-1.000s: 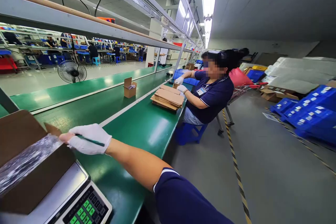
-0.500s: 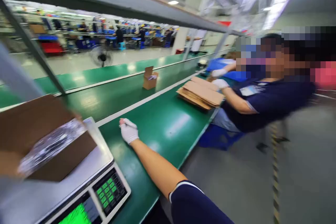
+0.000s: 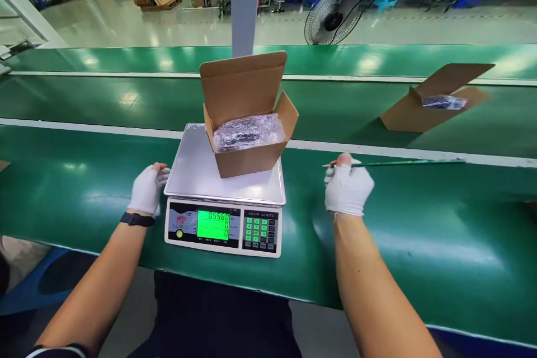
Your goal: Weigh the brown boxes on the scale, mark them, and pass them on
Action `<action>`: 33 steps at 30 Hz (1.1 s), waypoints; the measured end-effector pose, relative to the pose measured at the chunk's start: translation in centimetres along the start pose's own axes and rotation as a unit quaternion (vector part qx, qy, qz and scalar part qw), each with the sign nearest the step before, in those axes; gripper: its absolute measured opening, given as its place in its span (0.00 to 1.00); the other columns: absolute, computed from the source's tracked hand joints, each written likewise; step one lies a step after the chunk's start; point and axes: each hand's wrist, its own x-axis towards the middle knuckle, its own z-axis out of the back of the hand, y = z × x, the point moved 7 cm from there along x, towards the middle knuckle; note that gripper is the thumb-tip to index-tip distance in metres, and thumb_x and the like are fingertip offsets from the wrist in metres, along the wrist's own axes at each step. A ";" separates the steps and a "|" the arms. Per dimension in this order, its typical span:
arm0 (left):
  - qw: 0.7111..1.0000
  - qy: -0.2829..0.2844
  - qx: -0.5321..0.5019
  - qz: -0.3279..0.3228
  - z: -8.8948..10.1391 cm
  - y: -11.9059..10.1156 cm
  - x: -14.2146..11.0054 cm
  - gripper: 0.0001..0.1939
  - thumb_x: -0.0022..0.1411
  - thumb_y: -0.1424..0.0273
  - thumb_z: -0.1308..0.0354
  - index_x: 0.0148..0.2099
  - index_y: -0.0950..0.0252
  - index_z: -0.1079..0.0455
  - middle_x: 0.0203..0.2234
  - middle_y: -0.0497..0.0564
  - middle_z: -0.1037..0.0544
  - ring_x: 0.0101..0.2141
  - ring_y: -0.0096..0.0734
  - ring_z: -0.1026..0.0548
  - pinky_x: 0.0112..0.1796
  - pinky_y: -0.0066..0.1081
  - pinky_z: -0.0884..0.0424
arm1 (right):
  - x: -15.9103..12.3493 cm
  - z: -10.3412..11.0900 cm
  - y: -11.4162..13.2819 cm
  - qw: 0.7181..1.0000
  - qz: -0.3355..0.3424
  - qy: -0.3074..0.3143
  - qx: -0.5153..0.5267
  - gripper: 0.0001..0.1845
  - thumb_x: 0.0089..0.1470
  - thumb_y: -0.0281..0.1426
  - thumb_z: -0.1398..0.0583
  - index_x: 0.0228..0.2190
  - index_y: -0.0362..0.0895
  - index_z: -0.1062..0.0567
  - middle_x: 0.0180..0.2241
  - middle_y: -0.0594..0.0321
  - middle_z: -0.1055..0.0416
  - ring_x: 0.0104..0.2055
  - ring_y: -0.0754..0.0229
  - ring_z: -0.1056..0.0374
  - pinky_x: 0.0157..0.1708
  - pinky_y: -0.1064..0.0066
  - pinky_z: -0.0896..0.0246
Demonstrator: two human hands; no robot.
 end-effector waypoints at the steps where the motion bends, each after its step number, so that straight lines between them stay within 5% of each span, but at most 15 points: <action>1: 0.999 0.002 -0.028 -0.020 0.0 -1.7 -0.4 0.21 0.58 0.55 0.44 0.41 0.70 0.31 0.34 0.56 0.26 0.33 0.32 0.27 0.33 0.26 0.31 | -0.4 0.4 2.7 0.999 0.034 -0.008 0.018 0.21 0.59 0.46 0.43 0.22 0.44 0.32 0.16 0.67 0.40 0.15 0.68 0.45 0.15 0.74 0.52; 5: 0.980 0.064 0.011 -0.190 -3.4 -11.7 -3.1 0.23 0.63 0.50 0.46 0.40 0.67 0.30 0.33 0.53 0.26 0.34 0.33 0.27 0.37 0.29 0.31 | -3.8 -0.2 14.2 0.979 0.188 0.006 0.079 0.17 0.59 0.44 0.42 0.25 0.45 0.30 0.21 0.65 0.36 0.18 0.68 0.41 0.16 0.73 0.50; 7: 0.952 0.120 0.096 -0.265 -6.9 -15.8 -5.2 0.27 0.63 0.45 0.48 0.34 0.67 0.31 0.27 0.50 0.28 0.30 0.31 0.30 0.34 0.29 0.34 | -6.2 -2.3 18.6 0.960 0.251 0.078 0.093 0.17 0.60 0.44 0.41 0.27 0.45 0.29 0.22 0.65 0.35 0.19 0.66 0.38 0.17 0.73 0.44; 10: 0.915 0.141 0.199 -0.321 -10.8 -18.5 -7.2 0.30 0.62 0.43 0.50 0.26 0.66 0.36 0.20 0.48 0.34 0.26 0.30 0.36 0.29 0.30 0.43 | -9.2 -6.6 21.6 0.925 0.284 0.239 0.087 0.18 0.60 0.44 0.41 0.28 0.43 0.28 0.21 0.67 0.34 0.21 0.66 0.35 0.21 0.74 0.39; 13: 0.932 0.138 0.154 -0.299 -11.9 -17.6 -6.6 0.25 0.65 0.51 0.56 0.25 0.65 0.38 0.21 0.50 0.33 0.26 0.32 0.36 0.28 0.31 0.43 | -10.2 -10.1 21.7 0.896 0.279 0.343 0.039 0.20 0.59 0.45 0.41 0.26 0.42 0.29 0.21 0.67 0.32 0.22 0.65 0.34 0.23 0.75 0.39; 17: 0.948 0.254 -0.010 -0.191 -12.3 -14.2 -5.3 0.20 0.63 0.56 0.55 0.36 0.66 0.32 0.32 0.55 0.26 0.30 0.35 0.30 0.30 0.31 0.34 | -10.5 -12.8 21.5 0.869 0.294 0.396 -0.040 0.18 0.62 0.42 0.44 0.26 0.44 0.29 0.20 0.67 0.30 0.22 0.64 0.33 0.26 0.74 0.39; 21: 0.942 0.258 -0.032 -0.212 -11.8 -14.1 -5.4 0.19 0.64 0.58 0.54 0.39 0.68 0.30 0.36 0.57 0.25 0.35 0.37 0.28 0.35 0.32 0.31 | -11.8 -14.7 22.1 0.829 0.349 0.421 -0.117 0.18 0.62 0.39 0.46 0.24 0.45 0.29 0.22 0.65 0.29 0.24 0.62 0.31 0.26 0.73 0.39; 33: 0.937 0.269 -0.059 -0.214 -12.2 -13.9 -5.4 0.19 0.65 0.60 0.55 0.40 0.69 0.31 0.36 0.56 0.25 0.36 0.36 0.28 0.37 0.31 0.32 | -11.9 -15.2 21.6 0.837 0.311 0.414 -0.177 0.19 0.60 0.42 0.48 0.24 0.45 0.29 0.23 0.62 0.28 0.26 0.58 0.31 0.29 0.72 0.40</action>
